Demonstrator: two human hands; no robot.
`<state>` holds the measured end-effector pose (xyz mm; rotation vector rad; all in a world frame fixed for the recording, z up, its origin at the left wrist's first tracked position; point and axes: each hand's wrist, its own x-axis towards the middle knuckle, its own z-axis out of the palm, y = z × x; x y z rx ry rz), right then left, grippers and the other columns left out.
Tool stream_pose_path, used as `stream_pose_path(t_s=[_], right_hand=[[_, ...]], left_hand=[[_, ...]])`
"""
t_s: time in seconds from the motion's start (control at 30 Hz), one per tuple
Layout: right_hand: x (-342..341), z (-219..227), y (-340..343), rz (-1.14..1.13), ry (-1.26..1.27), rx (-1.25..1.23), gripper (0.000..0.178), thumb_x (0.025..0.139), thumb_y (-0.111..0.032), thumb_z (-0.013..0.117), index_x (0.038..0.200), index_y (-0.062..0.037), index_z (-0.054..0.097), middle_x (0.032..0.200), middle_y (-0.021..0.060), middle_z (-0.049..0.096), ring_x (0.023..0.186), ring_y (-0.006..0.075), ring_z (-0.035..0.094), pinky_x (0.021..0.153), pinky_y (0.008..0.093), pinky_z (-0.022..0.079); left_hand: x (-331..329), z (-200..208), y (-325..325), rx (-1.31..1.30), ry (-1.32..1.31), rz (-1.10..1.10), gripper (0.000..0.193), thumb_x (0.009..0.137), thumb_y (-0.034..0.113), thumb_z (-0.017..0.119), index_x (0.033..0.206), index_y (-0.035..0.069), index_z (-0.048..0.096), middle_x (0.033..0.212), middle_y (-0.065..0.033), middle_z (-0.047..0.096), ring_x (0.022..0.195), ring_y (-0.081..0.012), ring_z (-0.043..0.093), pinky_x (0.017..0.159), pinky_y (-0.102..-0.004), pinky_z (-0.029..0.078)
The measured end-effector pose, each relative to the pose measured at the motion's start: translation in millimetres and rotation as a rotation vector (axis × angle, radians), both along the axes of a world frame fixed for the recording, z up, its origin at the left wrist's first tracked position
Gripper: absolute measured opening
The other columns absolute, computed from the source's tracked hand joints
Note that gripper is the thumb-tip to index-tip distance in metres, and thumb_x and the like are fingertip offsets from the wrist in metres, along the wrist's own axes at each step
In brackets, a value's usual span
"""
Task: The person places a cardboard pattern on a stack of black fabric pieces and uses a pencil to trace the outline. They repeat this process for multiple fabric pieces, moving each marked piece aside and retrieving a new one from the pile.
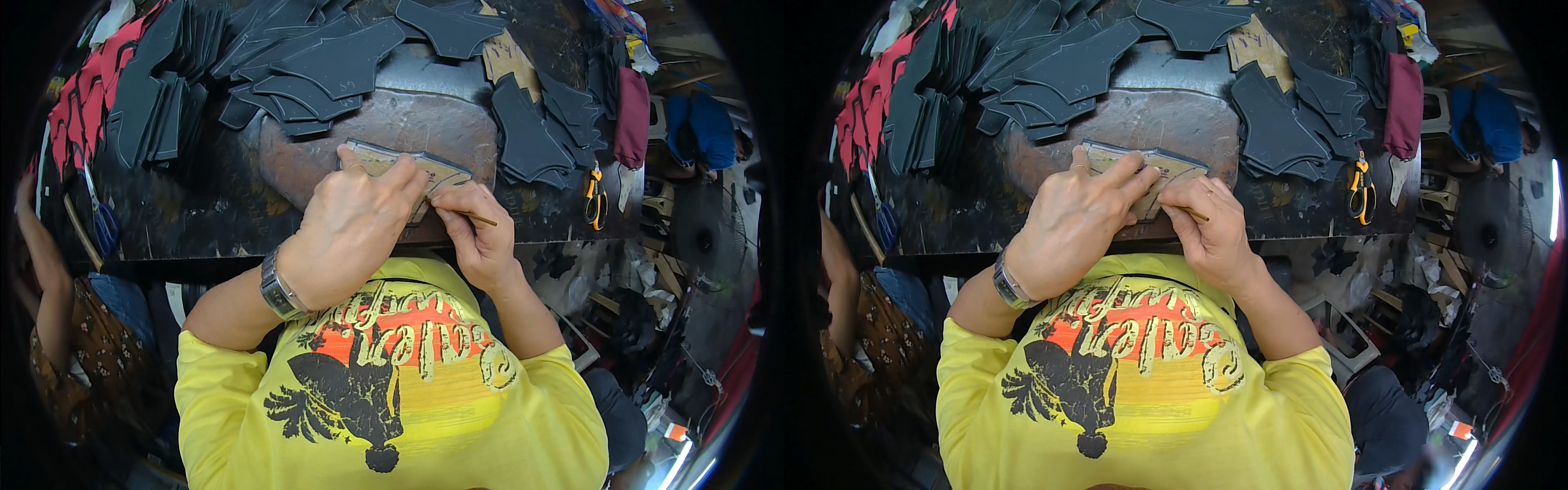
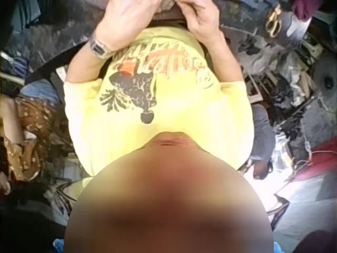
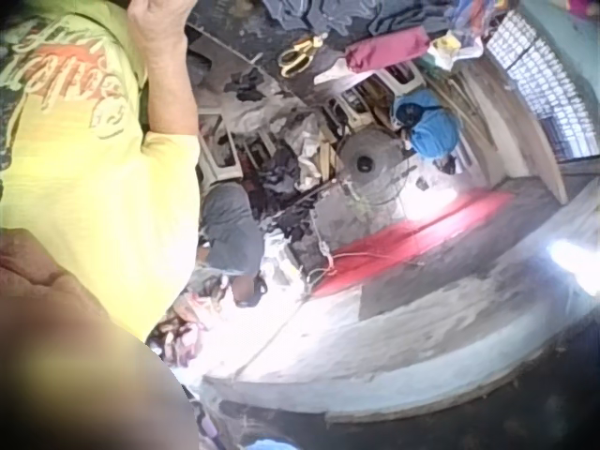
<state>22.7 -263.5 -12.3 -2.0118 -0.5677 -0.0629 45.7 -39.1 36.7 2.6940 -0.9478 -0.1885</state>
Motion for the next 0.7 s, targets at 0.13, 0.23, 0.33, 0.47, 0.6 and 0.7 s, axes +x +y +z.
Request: stream_pose_path(t_s=[0.13,0.23,0.33,0.47,0.6,0.7], right_hand=[[-0.4,0.0,3.5,-0.113,0.152,0.187,0.012,0.094,0.005,0.068,0.105,-0.0009,0.069,0.099,0.0099,0.072,0.089,0.0258,0.069,0.081,0.0359,0.051],[-2.2,1.7,8.2,-0.046,0.169,0.215,0.015,0.091,0.004,0.070,0.104,-0.0020,0.069,0.098,0.0086,0.072,0.085,0.0288,0.065,0.078,0.0383,0.047],[0.5,8.7,8.2,0.152,-0.055,-0.075,0.017,0.089,0.005,0.071,0.104,-0.0031,0.069,0.096,0.0090,0.072,0.084,0.0286,0.062,0.079,0.0390,0.046],[8.9,17.6,7.8,0.185,-0.036,-0.102,0.019,0.086,0.007,0.071,0.102,-0.0035,0.069,0.093,0.0095,0.070,0.085,0.0307,0.063,0.080,0.0399,0.046],[8.9,20.1,9.7,0.193,-0.052,-0.130,0.019,0.086,0.007,0.070,0.101,-0.0037,0.069,0.092,0.0099,0.068,0.085,0.0310,0.063,0.080,0.0402,0.047],[7.5,19.9,8.1,0.213,-0.082,-0.187,0.018,0.086,0.006,0.071,0.101,-0.0030,0.069,0.092,0.0118,0.068,0.084,0.0308,0.063,0.078,0.0398,0.048]], left_hand=[[0.5,-1.5,-1.0,0.036,0.005,-0.007,0.055,0.085,0.016,0.078,0.137,0.009,0.063,0.125,-0.0047,0.064,0.104,-0.0451,0.069,0.074,-0.0398,0.063],[0.4,-2.3,0.5,0.007,-0.006,0.001,0.053,0.086,0.016,0.077,0.137,0.009,0.063,0.126,-0.0048,0.064,0.104,-0.0449,0.069,0.075,-0.0401,0.063],[0.4,-1.8,1.9,-0.016,0.024,-0.003,0.051,0.088,0.016,0.075,0.137,0.009,0.064,0.126,-0.0050,0.064,0.104,-0.0453,0.069,0.075,-0.0402,0.063],[0.2,-2.3,0.3,0.067,-0.035,-0.012,0.049,0.089,0.017,0.074,0.137,0.009,0.065,0.127,-0.0057,0.064,0.104,-0.0467,0.069,0.076,-0.0399,0.063],[-1.0,-3.9,2.3,-0.008,-0.008,-0.009,0.050,0.089,0.017,0.074,0.137,0.009,0.064,0.124,-0.0070,0.064,0.104,-0.0469,0.068,0.075,-0.0406,0.063],[-0.7,-5.8,2.0,-0.044,0.012,-0.004,0.050,0.089,0.018,0.075,0.138,0.010,0.064,0.122,-0.0078,0.063,0.103,-0.0463,0.068,0.075,-0.0410,0.063]])
